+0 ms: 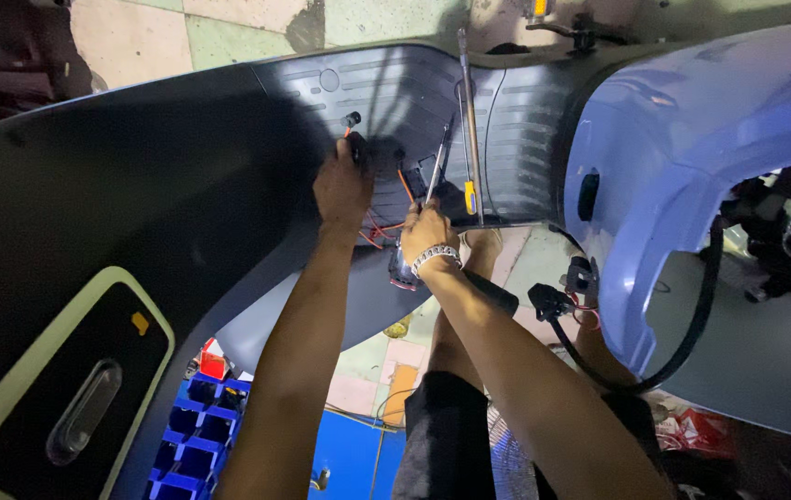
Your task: The person works on the internal wiring and components of an electric scooter using a power drill and a multimeter.
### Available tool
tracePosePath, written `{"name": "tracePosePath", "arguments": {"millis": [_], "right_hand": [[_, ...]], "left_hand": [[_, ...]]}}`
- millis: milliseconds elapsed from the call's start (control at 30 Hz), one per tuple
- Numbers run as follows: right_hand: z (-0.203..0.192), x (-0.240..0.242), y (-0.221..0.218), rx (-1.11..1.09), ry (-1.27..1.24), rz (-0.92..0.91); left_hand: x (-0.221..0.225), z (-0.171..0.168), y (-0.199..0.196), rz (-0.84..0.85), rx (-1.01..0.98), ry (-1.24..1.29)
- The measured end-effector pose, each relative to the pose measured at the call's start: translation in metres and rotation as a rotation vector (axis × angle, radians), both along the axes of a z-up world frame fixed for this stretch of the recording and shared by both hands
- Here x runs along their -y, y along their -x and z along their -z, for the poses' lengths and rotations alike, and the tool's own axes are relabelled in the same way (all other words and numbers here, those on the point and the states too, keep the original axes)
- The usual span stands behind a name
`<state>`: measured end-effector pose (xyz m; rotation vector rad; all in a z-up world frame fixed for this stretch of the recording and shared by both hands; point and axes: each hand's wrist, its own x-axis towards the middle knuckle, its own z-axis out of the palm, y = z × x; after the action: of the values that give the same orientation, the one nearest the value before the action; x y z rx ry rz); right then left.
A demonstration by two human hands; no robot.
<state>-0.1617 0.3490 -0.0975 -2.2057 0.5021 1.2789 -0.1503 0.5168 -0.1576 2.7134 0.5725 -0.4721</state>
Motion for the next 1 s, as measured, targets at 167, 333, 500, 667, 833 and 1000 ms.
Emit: {"name": "tracePosePath", "arguments": {"millis": [167, 333, 500, 667, 833, 1000], "right_hand": [[0.0, 0.016, 0.029, 0.114, -0.017, 0.028], [-0.003, 0.048, 0.069, 0.038, 0.118, 0.029], [0.011, 0.034, 0.078, 0.022, 0.005, -0.042], [0.05, -0.038, 0.043, 0.115, -0.068, -0.48], [0.079, -0.125, 0.001, 0.06, -0.068, -0.078], [0.042, -0.118, -0.011, 0.532, -0.053, -0.29]], "left_hand": [[-0.012, 0.023, 0.012, 0.041, -0.01, -0.049], [-0.014, 0.018, 0.005, 0.03, -0.049, -0.043], [-0.006, -0.022, -0.004, 0.011, 0.059, 0.021], [0.001, -0.089, 0.007, -0.562, 0.355, 0.318], [0.027, -0.164, 0.025, -0.814, 0.441, 0.395], [0.079, -0.229, 0.013, -0.837, 0.36, 0.478]]}}
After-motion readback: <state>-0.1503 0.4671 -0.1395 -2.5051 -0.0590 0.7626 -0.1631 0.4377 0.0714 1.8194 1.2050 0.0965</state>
